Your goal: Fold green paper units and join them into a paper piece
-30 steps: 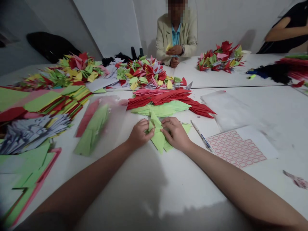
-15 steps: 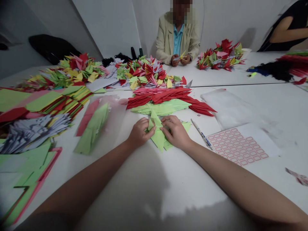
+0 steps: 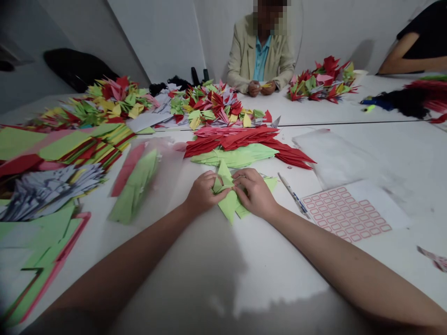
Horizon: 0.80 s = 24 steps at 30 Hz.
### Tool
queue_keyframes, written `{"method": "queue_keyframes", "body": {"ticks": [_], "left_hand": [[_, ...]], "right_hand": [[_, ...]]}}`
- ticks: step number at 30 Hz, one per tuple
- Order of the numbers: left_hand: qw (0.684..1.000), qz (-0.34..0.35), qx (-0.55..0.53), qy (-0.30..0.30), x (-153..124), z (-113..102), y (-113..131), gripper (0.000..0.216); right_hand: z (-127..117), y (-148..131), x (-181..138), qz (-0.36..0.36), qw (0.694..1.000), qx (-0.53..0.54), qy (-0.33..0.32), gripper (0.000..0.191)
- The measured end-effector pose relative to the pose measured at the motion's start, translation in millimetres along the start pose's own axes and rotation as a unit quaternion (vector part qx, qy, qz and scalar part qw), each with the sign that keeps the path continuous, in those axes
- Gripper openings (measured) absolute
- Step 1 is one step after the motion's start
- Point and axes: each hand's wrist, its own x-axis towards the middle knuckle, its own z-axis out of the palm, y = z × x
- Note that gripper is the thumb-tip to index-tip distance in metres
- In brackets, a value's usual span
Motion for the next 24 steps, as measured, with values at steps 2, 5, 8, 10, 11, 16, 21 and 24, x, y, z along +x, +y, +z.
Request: {"method": "queue_keyframes", "body": {"ticks": [2,5,8,10,11,16,21,24], "left_hand": [[1.0,0.016,0.011,-0.002,0,1,0,0.023],[1.0,0.019,0.009,-0.004,0,1,-2,0.021],[0.999,0.009,-0.022,-0.025,0,-3,-4,0.021],[0.998,0.006,-0.045,-0.04,0,-7,-4,0.024],[0.998,0.003,-0.051,-0.042,0,-8,-4,0.024],[0.999,-0.019,-0.033,-0.014,-1,-10,-4,0.024],[0.999,-0.023,-0.043,-0.006,-2,-7,-8,0.024],[0.998,-0.012,-0.055,-0.014,-2,-8,-9,0.029]], "right_hand": [[0,1,-1,-0.009,1.0,-0.011,-0.007,0.007],[0,0,-1,-0.004,1.0,-0.018,-0.012,0.006],[-1,0,0,0.006,1.0,-0.016,-0.015,0.004],[-1,0,0,0.009,1.0,-0.013,-0.014,0.002],[-1,0,0,0.01,1.0,-0.011,-0.013,0.001],[-1,0,0,0.008,1.0,-0.005,-0.009,0.002],[-2,1,0,0.012,1.0,-0.006,-0.012,0.004],[-2,1,1,0.02,1.0,-0.003,-0.014,0.004]]}}
